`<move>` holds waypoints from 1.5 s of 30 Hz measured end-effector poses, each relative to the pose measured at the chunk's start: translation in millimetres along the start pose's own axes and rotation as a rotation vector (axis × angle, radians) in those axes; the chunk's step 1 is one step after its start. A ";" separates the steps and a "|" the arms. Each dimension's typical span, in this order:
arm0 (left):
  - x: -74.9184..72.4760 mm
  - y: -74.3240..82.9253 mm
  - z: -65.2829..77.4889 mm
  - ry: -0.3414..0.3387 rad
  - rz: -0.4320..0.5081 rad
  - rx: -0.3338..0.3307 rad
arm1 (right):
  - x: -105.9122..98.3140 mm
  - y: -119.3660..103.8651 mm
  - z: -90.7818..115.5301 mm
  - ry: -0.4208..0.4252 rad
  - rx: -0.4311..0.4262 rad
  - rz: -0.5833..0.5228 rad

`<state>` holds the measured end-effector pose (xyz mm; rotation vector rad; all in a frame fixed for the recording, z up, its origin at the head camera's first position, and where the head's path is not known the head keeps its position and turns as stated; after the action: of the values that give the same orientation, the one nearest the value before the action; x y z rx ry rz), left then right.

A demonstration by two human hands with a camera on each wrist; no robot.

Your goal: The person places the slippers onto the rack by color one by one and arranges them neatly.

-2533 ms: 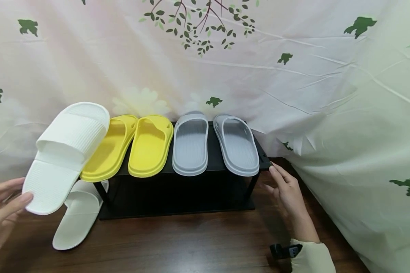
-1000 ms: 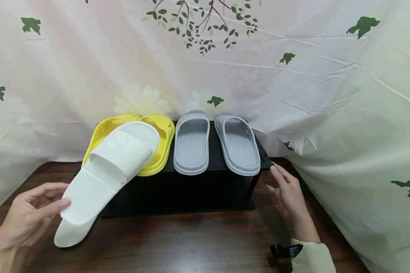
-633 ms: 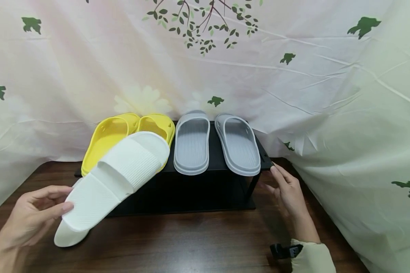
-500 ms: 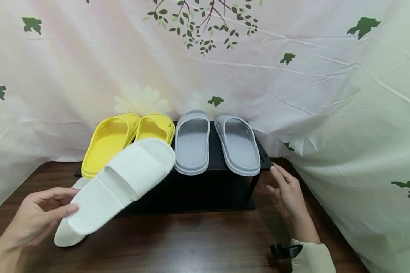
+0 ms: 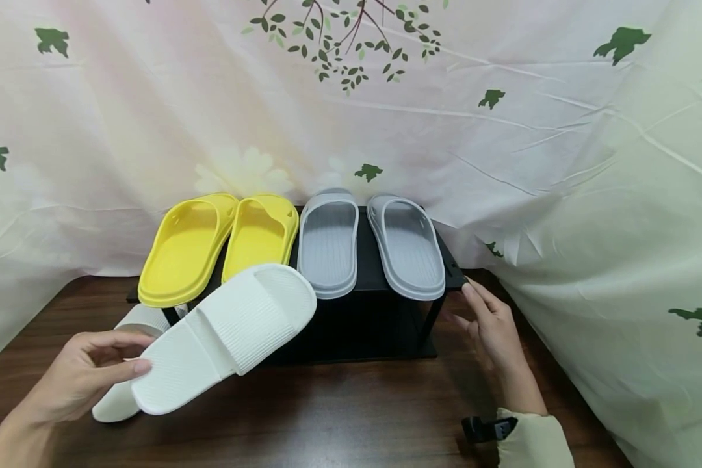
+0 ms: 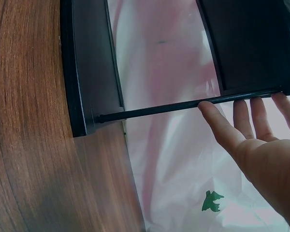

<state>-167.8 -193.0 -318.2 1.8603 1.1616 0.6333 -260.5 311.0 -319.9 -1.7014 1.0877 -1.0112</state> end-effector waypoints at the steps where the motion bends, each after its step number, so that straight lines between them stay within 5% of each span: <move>1: -0.3 -1.5 0.5 -0.001 -0.004 -0.005 | -0.1 0.2 0.0 0.003 0.001 0.005; 8: -1.0 -6.7 2.5 0.000 -0.039 -0.037 | -0.5 0.7 0.1 0.019 0.008 0.014; 17: -10.7 -8.5 3.6 0.146 -0.351 -0.150 | 1.1 -1.2 -0.4 -0.006 -0.011 0.001; 39: -10.0 -30.5 7.0 0.068 -0.475 -0.245 | 4.8 -4.0 -0.2 -0.039 -0.035 -0.030; 45: -20.8 -40.3 13.4 0.131 -0.549 -0.370 | 2.4 -2.2 0.3 0.002 -0.013 0.010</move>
<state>-186.0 -207.7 -359.3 1.1355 1.4513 0.6058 -259.0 309.4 -317.5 -1.7036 1.1056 -1.0018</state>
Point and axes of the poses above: each hand's wrist, its own z-axis away from the middle knuckle, its own x-axis out of the palm, y = z × x, the point moved 9 cm from there along -z, towards the middle knuckle, and after that the axes turned 4 degrees about -z, right-handed, at the moved point
